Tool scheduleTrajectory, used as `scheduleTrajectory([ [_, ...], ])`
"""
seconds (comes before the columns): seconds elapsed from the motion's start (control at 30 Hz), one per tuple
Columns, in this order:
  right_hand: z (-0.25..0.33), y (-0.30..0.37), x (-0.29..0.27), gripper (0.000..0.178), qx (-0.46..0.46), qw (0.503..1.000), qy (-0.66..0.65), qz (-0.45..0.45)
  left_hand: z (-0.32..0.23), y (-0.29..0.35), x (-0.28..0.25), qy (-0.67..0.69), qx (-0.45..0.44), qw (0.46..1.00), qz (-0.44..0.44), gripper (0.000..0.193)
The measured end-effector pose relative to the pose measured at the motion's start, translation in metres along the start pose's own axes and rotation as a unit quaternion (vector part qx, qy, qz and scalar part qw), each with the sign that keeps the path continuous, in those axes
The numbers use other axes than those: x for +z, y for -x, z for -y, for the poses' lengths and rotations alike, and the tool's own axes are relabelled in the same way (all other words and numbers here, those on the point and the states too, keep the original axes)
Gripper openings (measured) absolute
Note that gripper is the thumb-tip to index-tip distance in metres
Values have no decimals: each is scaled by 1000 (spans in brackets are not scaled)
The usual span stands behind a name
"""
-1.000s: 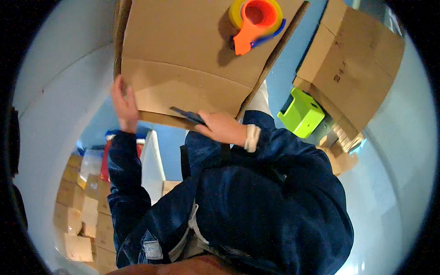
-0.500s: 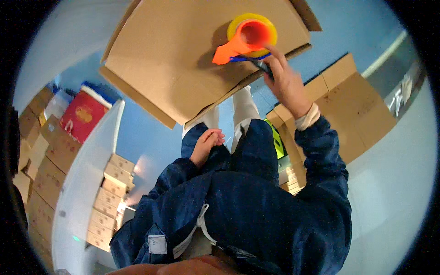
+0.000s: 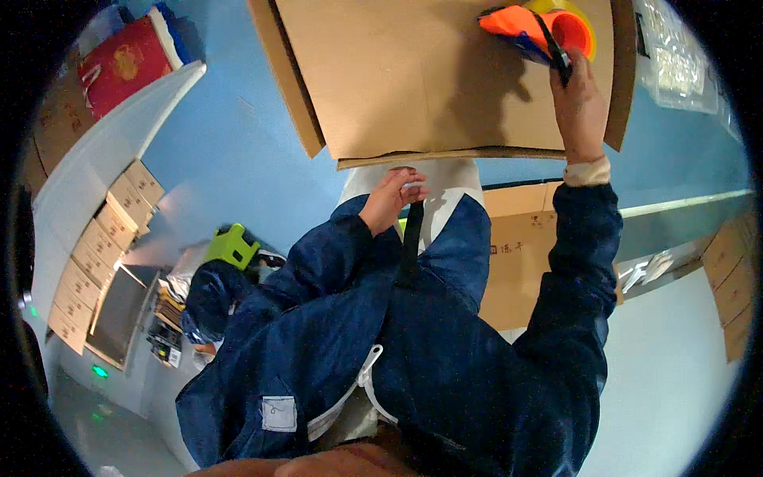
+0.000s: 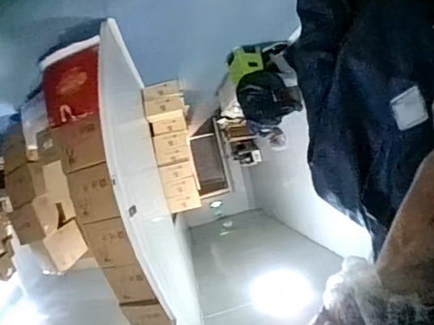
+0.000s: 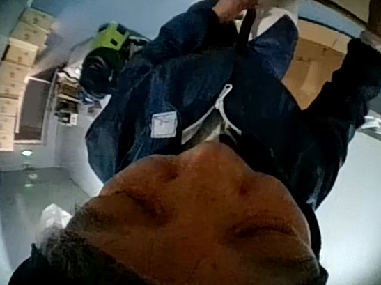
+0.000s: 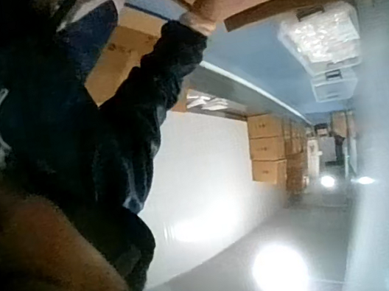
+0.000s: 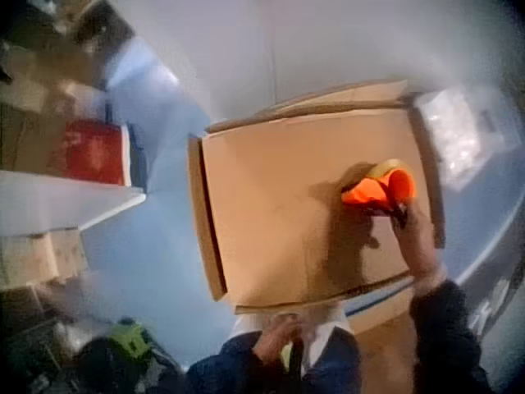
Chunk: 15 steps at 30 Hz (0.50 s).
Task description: The person assembles cardboard boxes in a warehouse setting. They fold the flaps of flat cardboard sheets into box shapes, secure them with yellow packing tape using a handheld dispenser, and use a utility knife to trim excess material. The person handles multiple boxes sequentially, placing finished units aside.
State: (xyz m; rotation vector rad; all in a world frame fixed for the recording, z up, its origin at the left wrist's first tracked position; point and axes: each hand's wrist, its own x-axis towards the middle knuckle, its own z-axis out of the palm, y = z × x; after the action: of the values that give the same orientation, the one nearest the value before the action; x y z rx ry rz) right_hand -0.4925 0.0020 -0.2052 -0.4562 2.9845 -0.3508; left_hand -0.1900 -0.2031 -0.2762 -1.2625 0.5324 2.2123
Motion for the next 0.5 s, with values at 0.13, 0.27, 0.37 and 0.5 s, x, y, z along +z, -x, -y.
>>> scheduleTrajectory([
  [0.13, 48, 24, 6, 32, 4, 978, -203, 47, 7, -8, 6, 14, 90, 995, -26, 33],
  [0.27, 114, 48, 52, 33, -130, 836, -322, 424, 21, -28, 21, 74, 199, 976, -51, 30],
  [0.37, 126, 50, 111, 32, -254, 784, -338, 454, 34, -41, 25, 91, 255, 959, -85, 29],
  [0.5, 135, 44, 131, 31, -348, 767, -307, 443, 36, -40, 40, 80, 284, 945, -143, 28],
])
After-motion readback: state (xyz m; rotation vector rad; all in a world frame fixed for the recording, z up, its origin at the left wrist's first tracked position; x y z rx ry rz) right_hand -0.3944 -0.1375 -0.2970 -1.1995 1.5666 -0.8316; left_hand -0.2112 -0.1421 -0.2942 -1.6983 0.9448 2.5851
